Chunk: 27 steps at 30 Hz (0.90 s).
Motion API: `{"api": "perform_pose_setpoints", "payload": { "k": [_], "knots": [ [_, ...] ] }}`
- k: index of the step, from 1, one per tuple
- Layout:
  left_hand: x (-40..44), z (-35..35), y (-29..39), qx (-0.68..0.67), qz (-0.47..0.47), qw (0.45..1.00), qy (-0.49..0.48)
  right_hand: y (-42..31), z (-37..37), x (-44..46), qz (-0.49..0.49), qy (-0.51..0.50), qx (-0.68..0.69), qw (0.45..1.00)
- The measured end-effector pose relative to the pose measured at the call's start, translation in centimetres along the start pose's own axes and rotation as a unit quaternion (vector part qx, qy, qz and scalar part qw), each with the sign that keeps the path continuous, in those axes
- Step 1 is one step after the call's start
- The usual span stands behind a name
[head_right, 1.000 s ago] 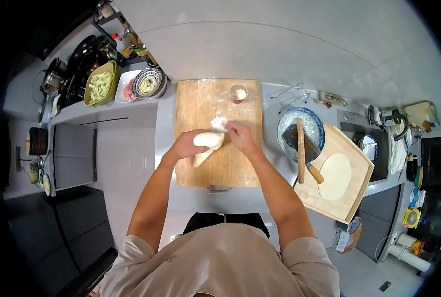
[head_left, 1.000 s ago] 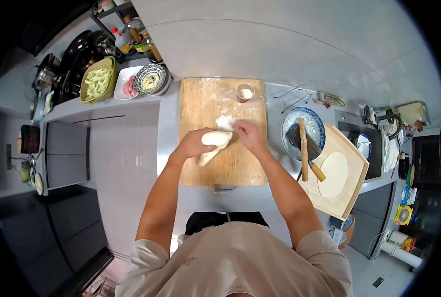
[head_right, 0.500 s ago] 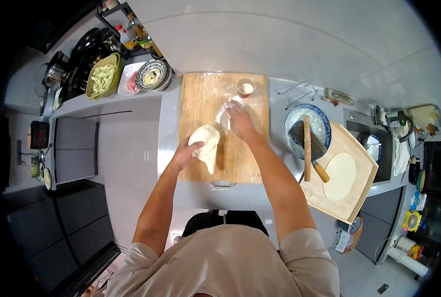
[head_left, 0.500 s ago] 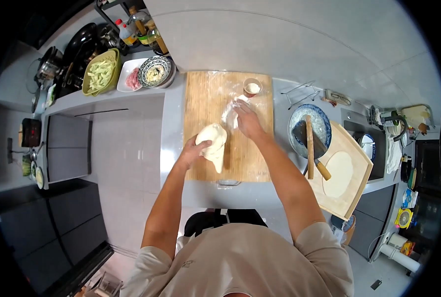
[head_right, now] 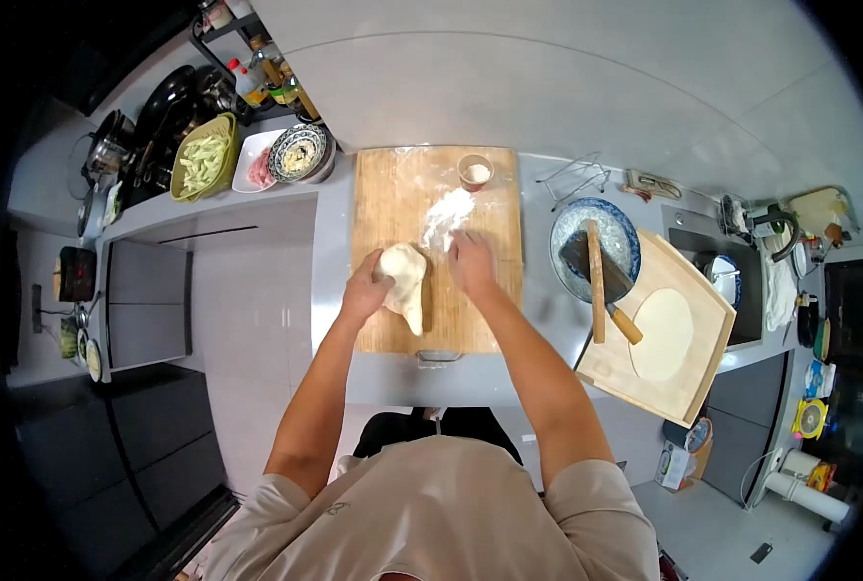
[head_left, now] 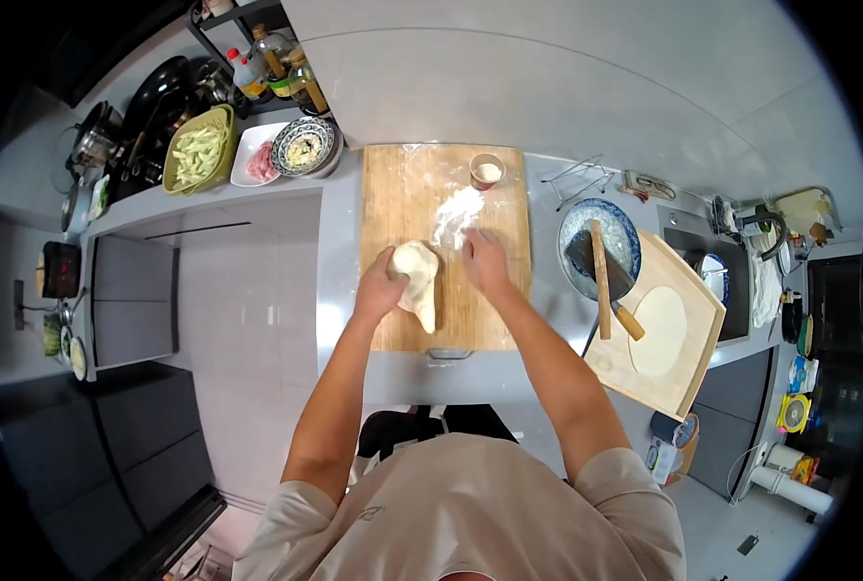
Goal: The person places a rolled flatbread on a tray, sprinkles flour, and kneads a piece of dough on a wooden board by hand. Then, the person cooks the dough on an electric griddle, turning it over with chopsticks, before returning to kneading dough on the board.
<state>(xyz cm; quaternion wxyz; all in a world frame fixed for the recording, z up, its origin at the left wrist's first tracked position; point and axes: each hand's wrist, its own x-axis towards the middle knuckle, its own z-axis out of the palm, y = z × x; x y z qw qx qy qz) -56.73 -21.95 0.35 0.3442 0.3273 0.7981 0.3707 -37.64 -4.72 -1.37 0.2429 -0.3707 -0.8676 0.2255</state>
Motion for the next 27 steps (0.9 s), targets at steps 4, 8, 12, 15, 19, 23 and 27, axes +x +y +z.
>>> {"api": "perform_pose_setpoints", "payload": {
  "k": [4, 8, 12, 15, 19, 23, 27],
  "knots": [
    [-0.6, -1.7, 2.7, -0.242, -0.170, 0.953, -0.072, -7.7, -2.0, -5.3, 0.332, -0.135, 0.190, 0.914],
    [-3.6, 1.8, 3.4, -0.246, -0.200, 0.946, -0.063, -7.1, -1.4, -5.6, 0.294, -0.080, 0.172, 0.937],
    [-5.5, 0.6, 6.3, -0.051, -0.198, 0.977, -0.065, -5.9, -3.0, -4.9, 0.072, -0.030, 0.024, 0.997],
    [-3.0, 2.4, 3.0, 0.027, 0.123, 0.963, 0.236, -7.4, -3.6, -6.3, -0.038, 0.015, 0.031, 0.999],
    [-0.1, 2.8, 3.7, 0.067, 0.185, 0.980, 0.028, -9.3, -3.1, -6.4, 0.068, -0.009, 0.044, 0.997],
    [-2.4, 6.5, 2.1, 0.115, 0.245, 0.948, 0.166, -9.5, 1.9, -6.4, 0.053, 0.118, -0.093, 0.987],
    [-0.9, 6.9, 2.7, 0.219, 0.239, 0.930, 0.176, -7.6, 3.0, -5.4, 0.133, 0.075, -0.124, 0.980]
  ]
}}
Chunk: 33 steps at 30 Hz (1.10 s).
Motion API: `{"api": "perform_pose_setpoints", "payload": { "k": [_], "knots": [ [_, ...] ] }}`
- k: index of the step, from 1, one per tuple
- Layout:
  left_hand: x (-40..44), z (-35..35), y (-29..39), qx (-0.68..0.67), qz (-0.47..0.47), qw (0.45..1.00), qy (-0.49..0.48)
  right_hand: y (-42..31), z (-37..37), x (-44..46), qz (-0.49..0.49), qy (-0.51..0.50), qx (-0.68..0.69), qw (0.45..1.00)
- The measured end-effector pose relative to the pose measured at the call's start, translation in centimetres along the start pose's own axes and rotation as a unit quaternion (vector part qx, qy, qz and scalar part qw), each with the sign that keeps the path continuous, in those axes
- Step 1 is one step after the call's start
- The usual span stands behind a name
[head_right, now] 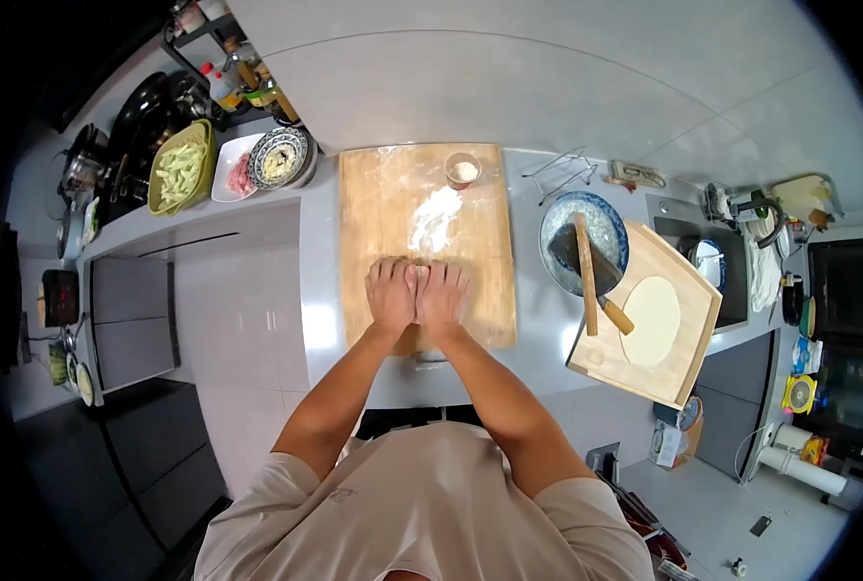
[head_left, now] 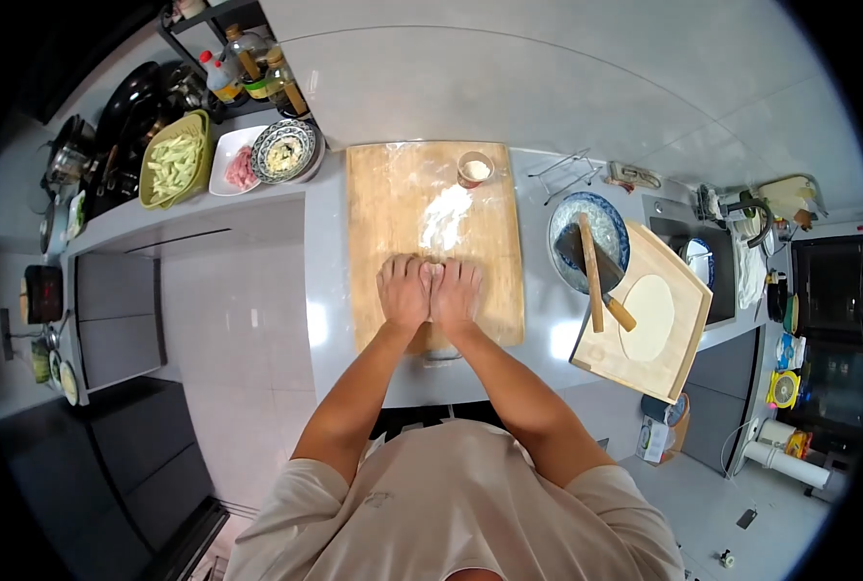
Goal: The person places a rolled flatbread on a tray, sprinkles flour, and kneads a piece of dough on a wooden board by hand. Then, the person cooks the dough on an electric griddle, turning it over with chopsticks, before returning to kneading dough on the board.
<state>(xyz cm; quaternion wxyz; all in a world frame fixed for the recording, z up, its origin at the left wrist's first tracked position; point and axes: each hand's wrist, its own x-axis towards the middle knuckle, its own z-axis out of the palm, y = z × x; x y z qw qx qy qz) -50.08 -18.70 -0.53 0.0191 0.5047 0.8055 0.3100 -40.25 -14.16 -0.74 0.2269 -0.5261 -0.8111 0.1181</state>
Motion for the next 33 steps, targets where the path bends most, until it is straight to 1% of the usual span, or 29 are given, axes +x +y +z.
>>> {"api": "perform_pose_setpoints", "payload": {
  "k": [1, 4, 6, 7, 10, 12, 14, 15, 16, 17, 18, 19, 20, 21, 23, 24, 25, 26, 28, 29, 32, 33],
  "knots": [
    [0.8, 0.1, 0.2, 0.007, -0.017, 1.000, -0.009, 0.2, 0.2, 1.0, 0.019, -0.030, -0.019, 0.999],
    [4.1, 0.9, 1.0, 0.031, -0.063, 0.997, -0.040, 0.6, 0.7, 4.7, 0.021, -0.059, -0.082, 0.995],
    [5.9, 1.2, 1.0, 0.052, -0.092, 0.992, -0.067, 0.5, 1.2, 6.9, 0.023, -0.069, -0.089, 0.993],
    [6.8, 1.6, 0.9, 0.049, -0.103, 0.992, -0.062, 0.6, 1.8, 7.9, 0.023, -0.074, -0.091, 0.993],
    [9.5, 2.7, 0.6, 0.058, -0.128, 0.989, -0.047, 0.8, 2.9, 10.5, -0.002, -0.032, -0.115, 0.993],
    [9.4, 2.6, 0.5, 0.054, -0.132, 0.986, -0.086, 0.5, 2.2, 11.1, 0.014, -0.070, -0.116, 0.991],
    [9.4, 2.4, -0.1, 0.035, -0.118, 0.988, -0.098, 1.2, 2.8, 10.3, -0.027, -0.011, -0.073, 0.997],
    [8.7, 3.6, -1.9, 0.013, -0.092, 0.992, -0.080, 0.9, 2.2, 10.0, -0.019, -0.021, -0.034, 0.999],
    [9.2, 2.5, -2.6, -0.074, -0.152, 0.976, -0.134, 0.7, 1.5, 9.5, -0.012, -0.034, 0.003, 0.999],
    [9.4, 1.4, -3.2, -0.162, -0.212, 0.945, -0.188, 0.7, 0.8, 8.7, -0.003, -0.048, 0.038, 0.998],
    [9.7, 0.1, -3.3, -0.247, -0.266, 0.901, -0.240, 0.5, -0.8, 8.0, -0.006, -0.063, 0.081, 0.995],
    [9.8, -3.0, -2.0, -0.265, -0.273, 0.894, -0.235, 0.0, -3.1, 7.3, -0.010, -0.077, 0.122, 0.989],
    [8.8, -3.3, -1.4, -0.198, -0.212, 0.931, -0.220, -0.5, -4.8, 6.0, -0.013, -0.093, 0.164, 0.982],
    [7.5, -3.1, -0.8, -0.129, -0.150, 0.959, -0.204, -1.0, -5.3, 4.4, -0.028, -0.071, 0.173, 0.982],
    [4.0, -2.0, -0.8, -0.005, -0.010, 0.985, -0.171, -1.9, -4.0, 1.3, -0.027, -0.007, 0.109, 0.994],
    [2.4, -2.5, -0.1, -0.002, -0.017, 0.987, -0.162, -1.7, -2.8, -0.3, -0.026, 0.025, 0.077, 0.996],
    [1.1, -3.0, 0.5, 0.002, -0.024, 0.988, -0.152, -1.7, -2.4, -1.6, -0.010, 0.001, 0.068, 0.998],
    [0.1, -3.4, 0.9, 0.006, -0.031, 0.989, -0.143, -1.5, -1.9, -2.7, -0.016, 0.018, 0.044, 0.999],
    [-1.8, -2.7, -0.4, -0.016, 0.021, 0.998, -0.050, -1.8, -1.7, -4.3, -0.025, 0.044, -0.005, 0.999],
    [-2.1, -2.0, -1.0, -0.028, 0.047, 0.998, -0.003, -1.7, -1.5, -4.4, -0.025, 0.034, -0.015, 0.999],
    [-0.6, -1.2, -1.4, 0.000, 0.064, 0.998, 0.005, -1.2, -0.7, -3.2, -0.014, -0.001, -0.034, 0.999],
    [0.3, -1.2, -1.3, 0.022, 0.061, 0.998, -0.005, -1.2, -0.4, -2.2, -0.005, -0.017, -0.035, 0.999]
  ]
}}
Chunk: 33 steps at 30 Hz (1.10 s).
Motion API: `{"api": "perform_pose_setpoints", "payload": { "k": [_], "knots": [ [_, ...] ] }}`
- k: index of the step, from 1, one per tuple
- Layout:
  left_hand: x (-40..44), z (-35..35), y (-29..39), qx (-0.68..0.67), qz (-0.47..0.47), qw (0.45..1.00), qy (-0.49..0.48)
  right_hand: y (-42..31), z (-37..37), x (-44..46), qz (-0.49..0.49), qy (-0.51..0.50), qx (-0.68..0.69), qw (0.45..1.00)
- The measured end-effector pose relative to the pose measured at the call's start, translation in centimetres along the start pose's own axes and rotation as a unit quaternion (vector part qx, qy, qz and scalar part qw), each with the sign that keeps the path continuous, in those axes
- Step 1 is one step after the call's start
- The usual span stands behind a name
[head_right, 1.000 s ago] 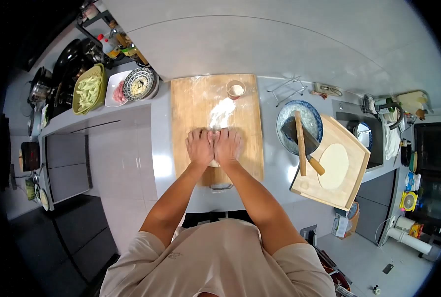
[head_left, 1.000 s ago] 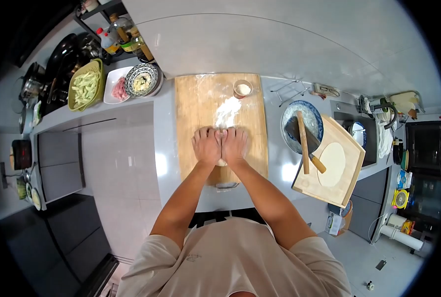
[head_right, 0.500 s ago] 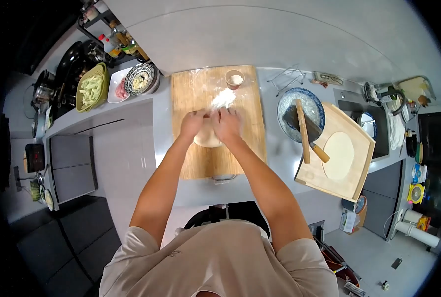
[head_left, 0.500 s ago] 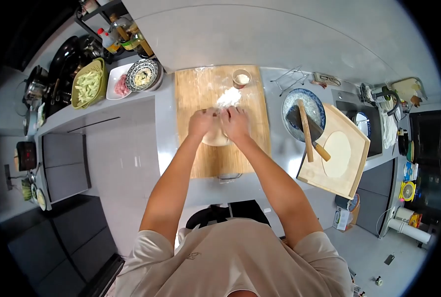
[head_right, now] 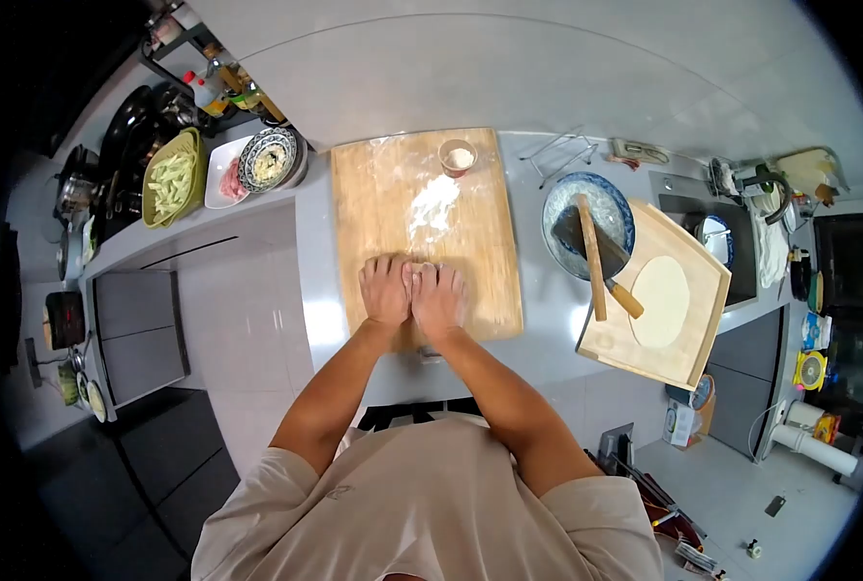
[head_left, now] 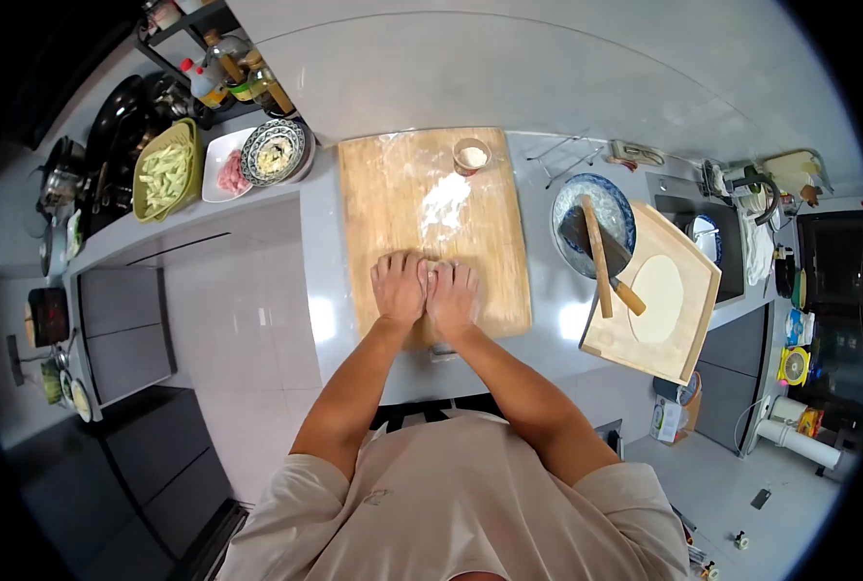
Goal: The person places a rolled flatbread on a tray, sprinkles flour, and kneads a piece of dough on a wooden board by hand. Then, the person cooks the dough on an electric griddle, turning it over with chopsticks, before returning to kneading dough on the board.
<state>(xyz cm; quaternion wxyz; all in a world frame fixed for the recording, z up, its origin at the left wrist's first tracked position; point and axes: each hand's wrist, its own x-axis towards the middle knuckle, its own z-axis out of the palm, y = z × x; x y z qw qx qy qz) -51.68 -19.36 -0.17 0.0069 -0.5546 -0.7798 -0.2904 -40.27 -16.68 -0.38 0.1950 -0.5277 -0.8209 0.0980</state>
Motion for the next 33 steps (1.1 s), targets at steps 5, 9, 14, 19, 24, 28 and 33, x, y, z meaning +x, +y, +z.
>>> {"api": "perform_pose_setpoints", "payload": {
  "k": [5, 9, 14, 19, 24, 28, 33],
  "knots": [
    [6.3, 1.4, -0.3, 0.072, -0.031, 0.993, -0.089, 0.4, 1.1, 6.5, 0.029, -0.064, -0.026, 0.997],
    [10.4, 3.3, -1.2, 0.060, -0.038, 0.995, -0.071, 0.7, 1.9, 10.6, 0.039, -0.080, -0.029, 0.996],
    [12.7, 3.6, -1.7, 0.049, -0.039, 0.991, -0.117, 1.0, 2.3, 12.5, 0.006, -0.024, 0.009, 1.000],
    [11.8, -1.5, 0.5, -0.026, -0.220, 0.917, -0.331, 1.7, 0.1, 9.6, -0.045, -0.033, 0.089, 0.995],
    [3.0, -2.7, 2.1, 0.004, -0.123, 0.975, -0.184, 0.7, -2.1, 2.1, -0.040, -0.022, 0.049, 0.998],
    [-0.8, -0.6, 1.0, 0.015, -0.013, 1.000, 0.008, 0.2, -1.2, -0.4, -0.018, 0.022, -0.006, 1.000],
    [1.8, 0.4, 0.1, 0.034, 0.003, 0.999, -0.024, 0.6, 0.2, 2.0, -0.006, 0.027, -0.031, 0.999]
  ]
}}
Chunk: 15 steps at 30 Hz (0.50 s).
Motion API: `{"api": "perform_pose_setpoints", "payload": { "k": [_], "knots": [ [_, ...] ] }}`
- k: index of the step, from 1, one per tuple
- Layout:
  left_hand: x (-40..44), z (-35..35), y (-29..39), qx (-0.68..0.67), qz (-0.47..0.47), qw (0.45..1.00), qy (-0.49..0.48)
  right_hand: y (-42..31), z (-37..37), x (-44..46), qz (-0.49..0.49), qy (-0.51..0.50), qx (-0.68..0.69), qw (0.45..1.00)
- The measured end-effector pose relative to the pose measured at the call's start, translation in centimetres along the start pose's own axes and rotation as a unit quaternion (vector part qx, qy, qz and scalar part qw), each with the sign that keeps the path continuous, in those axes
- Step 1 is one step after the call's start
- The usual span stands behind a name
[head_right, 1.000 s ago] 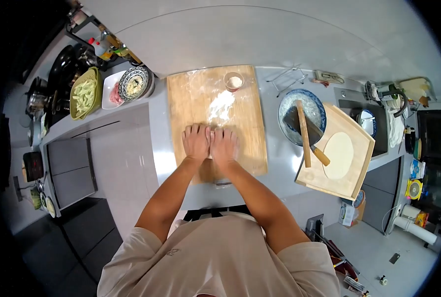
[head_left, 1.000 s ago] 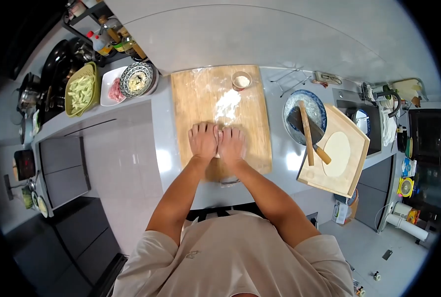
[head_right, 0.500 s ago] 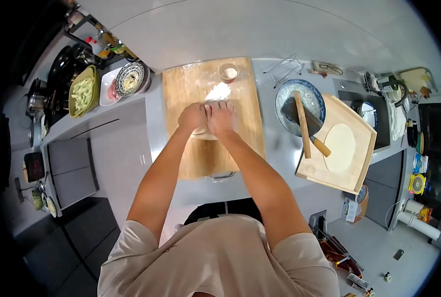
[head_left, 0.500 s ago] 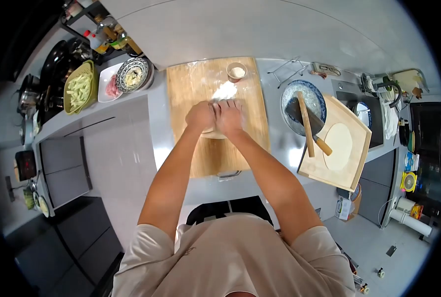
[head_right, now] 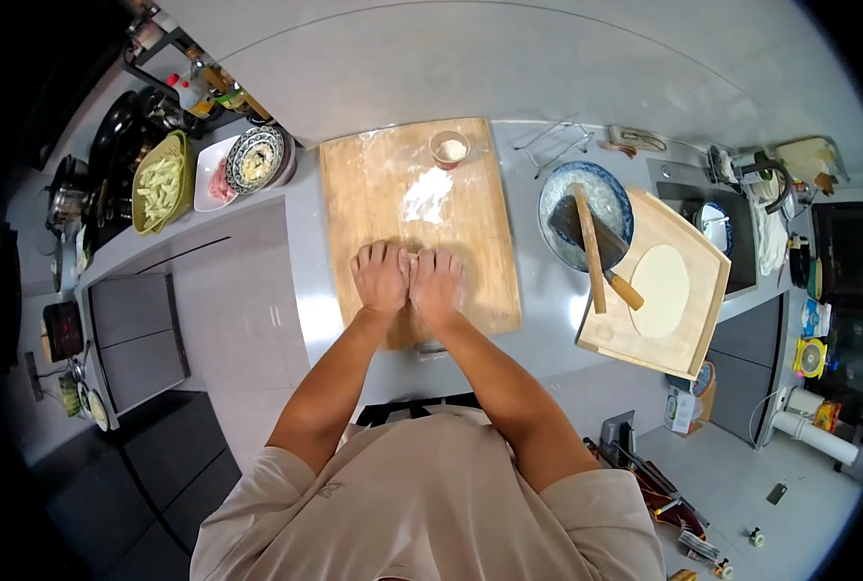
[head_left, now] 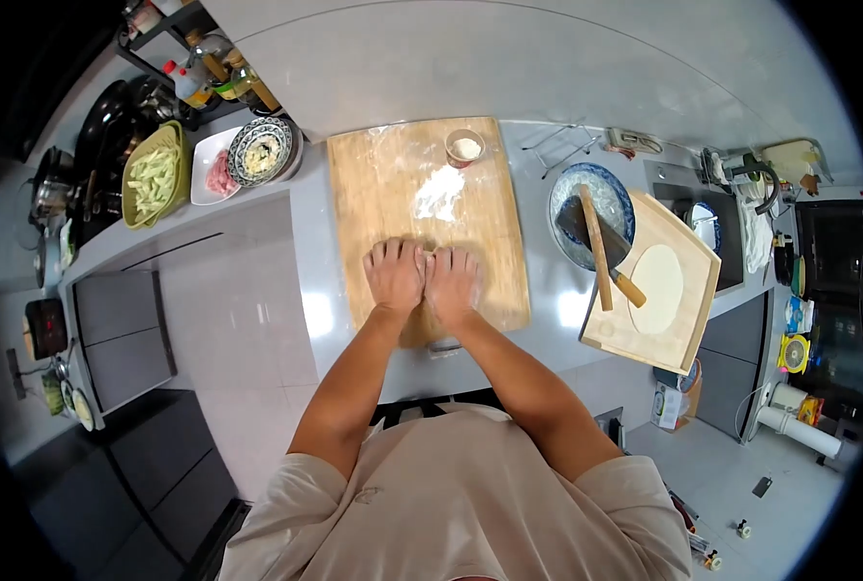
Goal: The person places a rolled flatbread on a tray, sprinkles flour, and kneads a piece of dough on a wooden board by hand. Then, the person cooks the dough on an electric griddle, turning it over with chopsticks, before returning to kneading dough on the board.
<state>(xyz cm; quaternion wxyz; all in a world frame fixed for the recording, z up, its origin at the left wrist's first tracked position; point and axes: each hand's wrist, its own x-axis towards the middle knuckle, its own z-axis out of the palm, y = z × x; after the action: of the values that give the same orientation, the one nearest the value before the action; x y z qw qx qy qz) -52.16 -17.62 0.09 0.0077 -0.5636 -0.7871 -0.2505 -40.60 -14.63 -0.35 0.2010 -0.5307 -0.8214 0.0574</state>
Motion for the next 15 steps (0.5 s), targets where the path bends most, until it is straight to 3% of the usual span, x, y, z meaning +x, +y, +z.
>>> {"api": "perform_pose_setpoints", "payload": {
  "k": [9, 13, 15],
  "knots": [
    [9.5, 2.4, -0.9, 0.015, -0.005, 0.999, -0.038, 1.3, 3.0, 8.2, 0.023, -0.057, -0.034, 0.998],
    [12.2, 3.7, -1.7, -0.040, 0.027, 0.999, 0.008, 1.6, 3.3, 11.4, 0.018, -0.068, -0.023, 0.997],
    [12.2, 4.2, -2.3, -0.032, 0.016, 0.998, -0.050, 1.8, 3.3, 11.5, 0.008, -0.073, -0.009, 0.997]
  ]
}}
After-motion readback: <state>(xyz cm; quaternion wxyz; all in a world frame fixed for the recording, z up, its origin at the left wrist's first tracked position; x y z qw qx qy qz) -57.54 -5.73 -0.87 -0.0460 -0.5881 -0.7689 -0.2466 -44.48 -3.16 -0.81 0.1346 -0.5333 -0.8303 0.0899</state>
